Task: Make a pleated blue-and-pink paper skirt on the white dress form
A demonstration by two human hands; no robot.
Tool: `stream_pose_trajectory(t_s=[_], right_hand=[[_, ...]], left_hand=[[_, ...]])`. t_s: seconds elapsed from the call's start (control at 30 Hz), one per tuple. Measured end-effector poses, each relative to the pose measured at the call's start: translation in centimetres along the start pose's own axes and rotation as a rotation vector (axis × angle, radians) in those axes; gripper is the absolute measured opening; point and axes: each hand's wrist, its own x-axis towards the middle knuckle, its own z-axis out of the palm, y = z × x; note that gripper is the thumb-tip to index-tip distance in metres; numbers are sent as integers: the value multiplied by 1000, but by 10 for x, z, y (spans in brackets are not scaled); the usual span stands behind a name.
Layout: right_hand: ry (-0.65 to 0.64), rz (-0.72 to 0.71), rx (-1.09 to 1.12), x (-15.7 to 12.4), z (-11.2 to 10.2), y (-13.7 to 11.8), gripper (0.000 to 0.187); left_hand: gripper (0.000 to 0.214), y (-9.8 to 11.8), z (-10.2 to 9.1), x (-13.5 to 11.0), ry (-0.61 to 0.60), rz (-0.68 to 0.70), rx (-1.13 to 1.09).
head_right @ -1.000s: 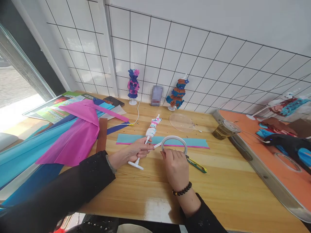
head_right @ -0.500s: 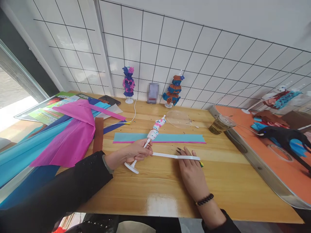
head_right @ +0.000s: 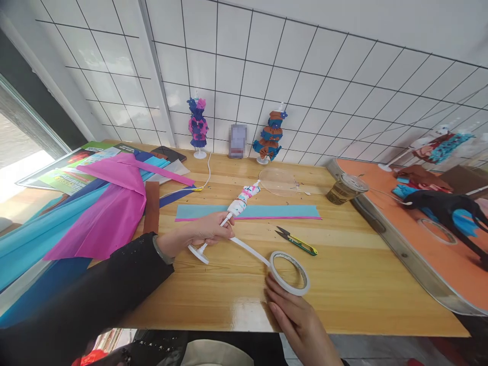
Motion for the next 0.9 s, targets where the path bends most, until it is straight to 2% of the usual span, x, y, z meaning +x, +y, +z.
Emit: stream_pose_trajectory(t_s=[0.03,0.1,0.17,0.27,0.33,0.4,0.53,0.6,0.67,0.77,0.9], right_hand=[[20,81,155,-2,-6,-3,24],[113,250,432,1,-19,-10,45],[201,328,573,15,-30,-19,55],[219,318,376,50,-33,-33,43],[198,212,292,77,-24,-40,24],[124,107,236,103,-12,-44,29],[-190,79,287,144,7,-43,25],[-225,101,294,158,11,-41,25],[-208,115,298,168,12,-40,26],[-229,95,371,176,9,-39,29],[-407,68,531,173,-3,-38,31]], left_hand=[[33,3,0,-2,-3,5,27],[30,8,0,-5,-9,6,78],[27,12,0,-8,-8,7,115],[22,16,2,-10,-7,24,135],[24,17,3,-11,8,46,140],[29,19,3,-12,33,60,151],[28,22,4,-11,86,49,160],[24,24,4,-10,147,41,167],[21,24,3,-7,228,44,164],[18,21,-2,-3,322,77,155],[18,13,-10,3,410,141,213]])
